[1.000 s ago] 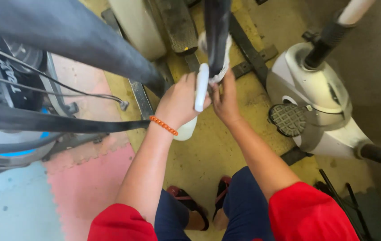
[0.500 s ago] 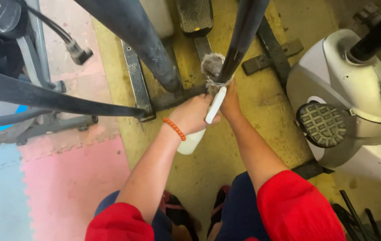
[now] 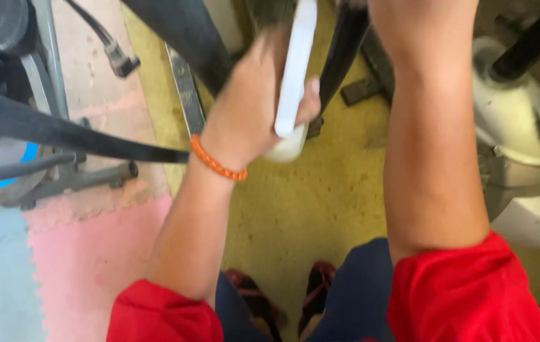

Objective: Cleaning and wiping down various gym machines using a spray bottle and a cloth.

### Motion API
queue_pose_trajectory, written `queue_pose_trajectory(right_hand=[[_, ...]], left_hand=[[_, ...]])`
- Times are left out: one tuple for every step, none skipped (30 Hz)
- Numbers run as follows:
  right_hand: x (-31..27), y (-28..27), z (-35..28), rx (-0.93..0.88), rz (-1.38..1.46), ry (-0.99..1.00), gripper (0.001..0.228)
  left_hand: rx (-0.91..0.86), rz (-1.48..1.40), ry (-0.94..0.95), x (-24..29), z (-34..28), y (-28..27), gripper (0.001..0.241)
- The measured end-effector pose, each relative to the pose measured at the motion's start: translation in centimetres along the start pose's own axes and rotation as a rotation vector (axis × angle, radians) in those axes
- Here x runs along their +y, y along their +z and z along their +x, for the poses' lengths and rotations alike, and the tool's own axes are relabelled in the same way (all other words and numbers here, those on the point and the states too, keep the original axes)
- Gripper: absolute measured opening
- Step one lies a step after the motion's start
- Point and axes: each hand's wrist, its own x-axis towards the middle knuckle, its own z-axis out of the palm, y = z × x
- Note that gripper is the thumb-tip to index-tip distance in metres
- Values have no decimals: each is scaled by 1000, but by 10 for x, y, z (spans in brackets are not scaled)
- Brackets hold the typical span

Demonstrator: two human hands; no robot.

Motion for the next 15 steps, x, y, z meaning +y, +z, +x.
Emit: queue_pose_trajectory(right_hand=[[2, 5, -13, -8, 4, 17, 16], [8, 9, -20, 19, 24, 55, 24], [14, 13, -25, 45, 45, 94, 33], [24, 21, -34, 50, 42, 85, 33], [34, 30, -43, 77, 65, 117, 42], [44, 40, -54, 98, 93, 152, 51], [75, 67, -116, 98, 96, 145, 51], [110, 88, -180, 42, -20, 285, 71], [151, 108, -242, -17, -137, 424, 93], [156, 114, -268, -16, -134, 416, 93], [162, 120, -294, -121, -104, 581, 86], [166, 128, -321, -234, -69, 744, 80], [174, 129, -322, -239, -62, 735, 80], [176, 128, -328, -277, -63, 813, 79], [178, 126, -334, -315, -65, 890, 78]], left_hand=[[-10, -6, -15, -1, -9, 0, 52], [54, -27, 12, -5, -12, 0, 49], [117, -49, 40, -8, -13, -1, 47], [122, -47, 49, -12, -24, 3, 47], [50, -98, -70, -17, -35, 7, 56], [-23, -147, -196, -21, -49, 11, 67], [-17, -144, -194, -26, -64, 19, 67], [-37, -217, -324, -32, -81, 27, 58], [-57, -291, -455, -37, -98, 34, 51], [-49, -288, -451, -38, -111, 34, 51], [-97, -296, -583, -39, -124, 34, 54], [-143, -303, -721, -39, -138, 33, 59], [-132, -298, -724, -50, -151, 39, 59], [-95, -342, -773, -58, -167, 44, 58], [-58, -386, -823, -65, -184, 48, 57]])
